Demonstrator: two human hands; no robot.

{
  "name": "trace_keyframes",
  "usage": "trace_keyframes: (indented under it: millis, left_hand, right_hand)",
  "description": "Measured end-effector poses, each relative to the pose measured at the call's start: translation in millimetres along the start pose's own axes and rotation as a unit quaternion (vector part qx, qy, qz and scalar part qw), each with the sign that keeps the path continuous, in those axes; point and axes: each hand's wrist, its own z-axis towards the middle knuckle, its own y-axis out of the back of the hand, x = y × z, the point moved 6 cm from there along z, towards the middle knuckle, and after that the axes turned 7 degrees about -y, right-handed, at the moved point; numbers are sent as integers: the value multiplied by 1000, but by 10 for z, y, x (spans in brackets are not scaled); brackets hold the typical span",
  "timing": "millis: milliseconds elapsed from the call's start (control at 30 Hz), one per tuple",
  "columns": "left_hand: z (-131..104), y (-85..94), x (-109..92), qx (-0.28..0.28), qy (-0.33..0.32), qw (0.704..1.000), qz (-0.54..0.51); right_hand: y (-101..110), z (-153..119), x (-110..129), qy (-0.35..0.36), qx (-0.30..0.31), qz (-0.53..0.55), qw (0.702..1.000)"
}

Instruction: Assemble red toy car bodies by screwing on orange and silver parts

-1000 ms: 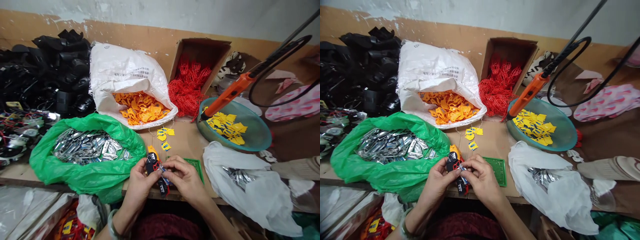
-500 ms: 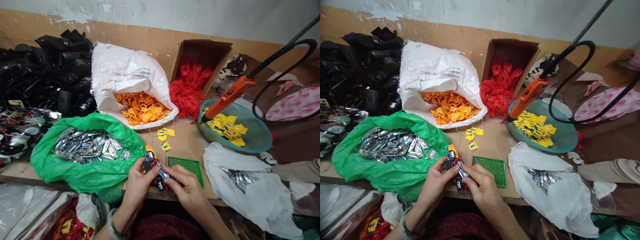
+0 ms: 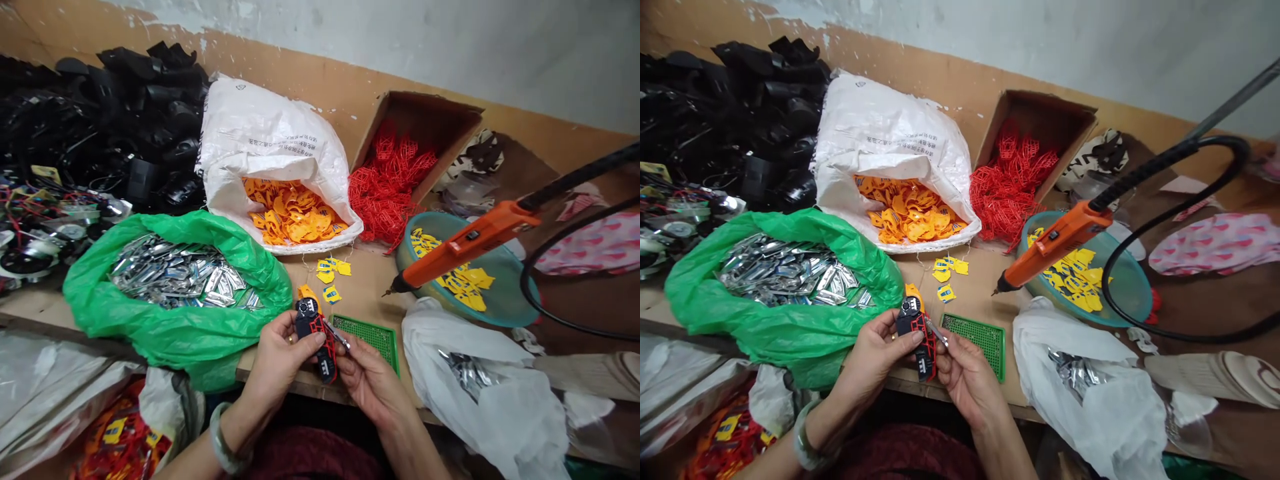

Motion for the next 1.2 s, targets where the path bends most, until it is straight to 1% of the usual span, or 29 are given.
trace_keyframes:
  millis: [100,233,400,500,633,733,800,867,933,1033,1100,1200]
  left_hand:
    - [3,-2,6,-2,-3,1000,3]
    - [2,6,22,-1,2,1000,6]
    - [11,28,15,-3,-6,1000,2]
    - [11,42,12,-1,-5,1000,-4]
    - [9,61,-7,8,-10,1000,-13]
    - [7,79,1,10,3,1000,-23]
    - [3,83,14,12,15,999,-29]
    - [-3,78,17,15,17,999,-31]
    - [-9,68,14,18,14,999,-31]
    - [-15,56,12,15,14,999,-30]
    - [-17,53,9,10,13,999,-27]
    - [-24,48,13,5,15,999,-28]
  right_hand:
    - [29,25,-88,-70,1,142,987]
    - [-6,34,-129,-108,16,200,974]
    - [-7,44,-168,-123,10,215,969]
    - [-7,51,-174,-121,2,201,972]
    - [-60,40,-141,-105,-7,174,979]
    - [-90,5,-101,-72,-45,144,986]
    - [-111,-27,-65,-33,-66,98,992]
    - [-135,-62,-15,24,-76,36,996]
    - [-155,-101,49,92,-85,-35,992]
    - [-181,-164,141,179,-103,-152,967]
    - [-201,-205,190,218,-117,-218,944]
    - [-237,-266,242,264,-134,-280,913]
